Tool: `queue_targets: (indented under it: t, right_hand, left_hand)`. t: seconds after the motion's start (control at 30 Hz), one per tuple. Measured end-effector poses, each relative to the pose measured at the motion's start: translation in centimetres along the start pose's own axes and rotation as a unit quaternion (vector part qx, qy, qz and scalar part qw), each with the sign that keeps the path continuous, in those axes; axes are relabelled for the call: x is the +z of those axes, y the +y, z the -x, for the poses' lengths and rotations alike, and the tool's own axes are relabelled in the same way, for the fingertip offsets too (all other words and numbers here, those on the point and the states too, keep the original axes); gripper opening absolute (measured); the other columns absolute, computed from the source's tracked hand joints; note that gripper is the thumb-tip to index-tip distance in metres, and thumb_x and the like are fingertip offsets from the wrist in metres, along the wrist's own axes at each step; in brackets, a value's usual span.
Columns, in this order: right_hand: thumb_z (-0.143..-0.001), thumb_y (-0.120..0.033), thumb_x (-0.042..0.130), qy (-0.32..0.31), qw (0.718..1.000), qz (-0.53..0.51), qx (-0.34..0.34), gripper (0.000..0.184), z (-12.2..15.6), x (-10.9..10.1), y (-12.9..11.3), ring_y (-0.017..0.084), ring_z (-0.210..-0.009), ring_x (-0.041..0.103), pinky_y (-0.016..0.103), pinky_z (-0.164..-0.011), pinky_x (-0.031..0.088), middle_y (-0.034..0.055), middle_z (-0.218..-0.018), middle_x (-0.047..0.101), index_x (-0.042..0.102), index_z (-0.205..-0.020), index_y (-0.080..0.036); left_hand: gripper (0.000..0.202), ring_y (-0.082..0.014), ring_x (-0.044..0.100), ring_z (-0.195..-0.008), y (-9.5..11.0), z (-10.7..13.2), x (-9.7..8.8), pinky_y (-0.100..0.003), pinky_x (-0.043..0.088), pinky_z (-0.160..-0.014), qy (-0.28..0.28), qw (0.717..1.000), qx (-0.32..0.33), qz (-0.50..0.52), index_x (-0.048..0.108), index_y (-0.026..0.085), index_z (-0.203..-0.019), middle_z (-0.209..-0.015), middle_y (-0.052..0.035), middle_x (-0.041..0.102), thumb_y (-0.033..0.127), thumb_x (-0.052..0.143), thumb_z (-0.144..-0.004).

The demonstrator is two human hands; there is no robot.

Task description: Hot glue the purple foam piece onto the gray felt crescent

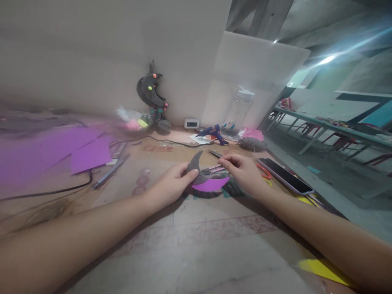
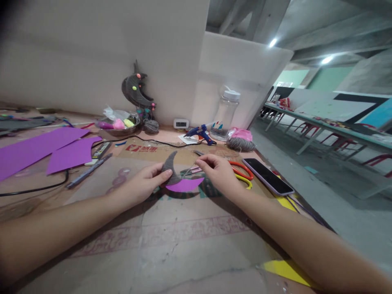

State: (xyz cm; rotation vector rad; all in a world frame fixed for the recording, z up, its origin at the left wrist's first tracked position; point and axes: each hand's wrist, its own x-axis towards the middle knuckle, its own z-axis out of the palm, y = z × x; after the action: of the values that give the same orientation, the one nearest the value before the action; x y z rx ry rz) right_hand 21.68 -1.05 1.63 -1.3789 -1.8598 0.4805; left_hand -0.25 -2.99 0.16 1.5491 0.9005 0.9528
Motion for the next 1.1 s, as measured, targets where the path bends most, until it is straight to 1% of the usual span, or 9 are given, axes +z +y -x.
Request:
queue_targets:
  t: [0.07, 0.13, 0.23, 0.33, 0.47, 0.6, 0.7, 0.93, 1.1]
  right_hand:
    - [-0.086, -0.040, 0.057, -0.032, 0.999, -0.014, 0.006, 0.025, -0.2, 0.1, 0.3, 0.019, -0.075, 0.062, 0.030, -0.068, 0.046, 0.0042, -0.081, 0.070, 0.070, -0.086, -0.018]
    - [-0.088, -0.040, 0.055, -0.048, 0.998, -0.036, 0.011, 0.030, -0.4, -0.1, 0.6, 0.017, -0.072, 0.060, 0.029, -0.066, 0.046, 0.0054, -0.093, 0.070, 0.068, -0.104, -0.019]
    - [-0.091, -0.047, 0.049, 0.000, 0.995, -0.102, 0.007, 0.040, -0.4, -0.8, 0.9, 0.012, -0.059, 0.052, 0.027, -0.056, 0.044, 0.0042, -0.092, 0.065, 0.057, -0.120, -0.021]
    - [-0.090, -0.052, 0.050, 0.030, 0.990, -0.136, -0.005, 0.033, 0.3, -1.3, 0.4, 0.011, -0.055, 0.046, 0.024, -0.052, 0.039, -0.0011, -0.072, 0.056, 0.057, -0.100, -0.021]
    - [-0.089, -0.047, 0.052, -0.065, 0.993, -0.096, 0.020, 0.030, 1.8, -1.0, -1.0, 0.011, -0.055, 0.047, 0.023, -0.051, 0.037, -0.0016, -0.065, 0.054, 0.056, -0.080, -0.019]
    - [-0.087, -0.040, 0.056, -0.148, 0.985, -0.087, 0.030, 0.023, 2.4, 0.3, -1.7, 0.014, -0.061, 0.056, 0.025, -0.055, 0.043, 0.0013, -0.070, 0.061, 0.062, -0.083, -0.018]
    - [-0.086, -0.037, 0.057, -0.123, 0.988, -0.090, 0.021, 0.021, 2.6, 1.2, -1.7, 0.013, -0.058, 0.055, 0.025, -0.054, 0.043, 0.0004, -0.065, 0.061, 0.063, -0.079, -0.018]
    - [-0.085, -0.036, 0.057, -0.118, 0.988, -0.085, 0.051, 0.023, 3.2, 1.6, -2.1, 0.011, -0.054, 0.052, 0.024, -0.052, 0.041, -0.0001, -0.062, 0.061, 0.057, -0.070, -0.018]
    - [-0.083, -0.040, 0.060, -0.129, 0.977, -0.152, 0.078, 0.024, 3.0, 1.5, -2.2, 0.010, -0.051, 0.051, 0.023, -0.050, 0.041, -0.0011, -0.062, 0.060, 0.057, -0.076, -0.018]
  left_hand:
    - [0.026, -0.0194, 0.062, -0.077, -0.2, -0.1, 0.0, -0.029, 0.049, -0.068, -0.003, 1.000, 0.005, 0.020, 0.066, 0.016, -0.094, -0.085, -0.0061, 0.069, 0.038, 0.056, -0.085]
    - [0.026, -0.0194, 0.063, -0.081, -0.6, -0.2, -0.1, -0.029, 0.049, -0.071, 0.008, 1.000, 0.016, 0.024, 0.066, 0.017, -0.097, -0.088, -0.0060, 0.070, 0.038, 0.057, -0.085]
    - [0.028, -0.0188, 0.063, -0.078, -0.9, -0.4, -0.3, -0.028, 0.049, -0.068, 0.037, 0.999, 0.007, 0.023, 0.065, 0.016, -0.097, -0.088, -0.0052, 0.070, 0.040, 0.056, -0.086]
    - [0.029, -0.0191, 0.064, -0.084, -0.7, -0.5, -0.4, -0.028, 0.049, -0.072, 0.064, 0.997, 0.003, 0.042, 0.064, 0.015, -0.100, -0.093, -0.0058, 0.070, 0.039, 0.058, -0.085]
    - [0.031, -0.0202, 0.065, -0.091, -0.5, -0.4, -0.4, -0.028, 0.049, -0.074, 0.084, 0.994, 0.011, 0.063, 0.061, 0.014, -0.107, -0.097, -0.0071, 0.070, 0.036, 0.059, -0.085]
    - [0.028, -0.0199, 0.065, -0.089, -0.5, -0.5, -0.4, -0.027, 0.049, -0.073, 0.059, 0.997, 0.016, 0.050, 0.061, 0.015, -0.104, -0.099, -0.0075, 0.071, 0.035, 0.059, -0.084]
    - [0.026, -0.0202, 0.065, -0.088, -0.7, -0.4, -0.4, -0.028, 0.048, -0.074, 0.030, 0.999, 0.024, 0.025, 0.062, 0.016, -0.101, -0.097, -0.0073, 0.071, 0.035, 0.059, -0.084]
    - [0.031, -0.0221, 0.064, -0.085, -0.6, 0.0, -0.2, -0.031, 0.048, -0.072, 0.061, 0.995, 0.008, -0.073, 0.062, 0.019, -0.101, -0.094, -0.0048, 0.070, 0.038, 0.066, -0.077]
    - [0.024, -0.0236, 0.066, -0.085, 0.0, 0.2, -0.1, -0.030, 0.048, -0.071, 0.070, 0.996, 0.007, -0.058, 0.067, 0.019, -0.084, -0.090, -0.0053, 0.073, 0.041, 0.059, -0.083]
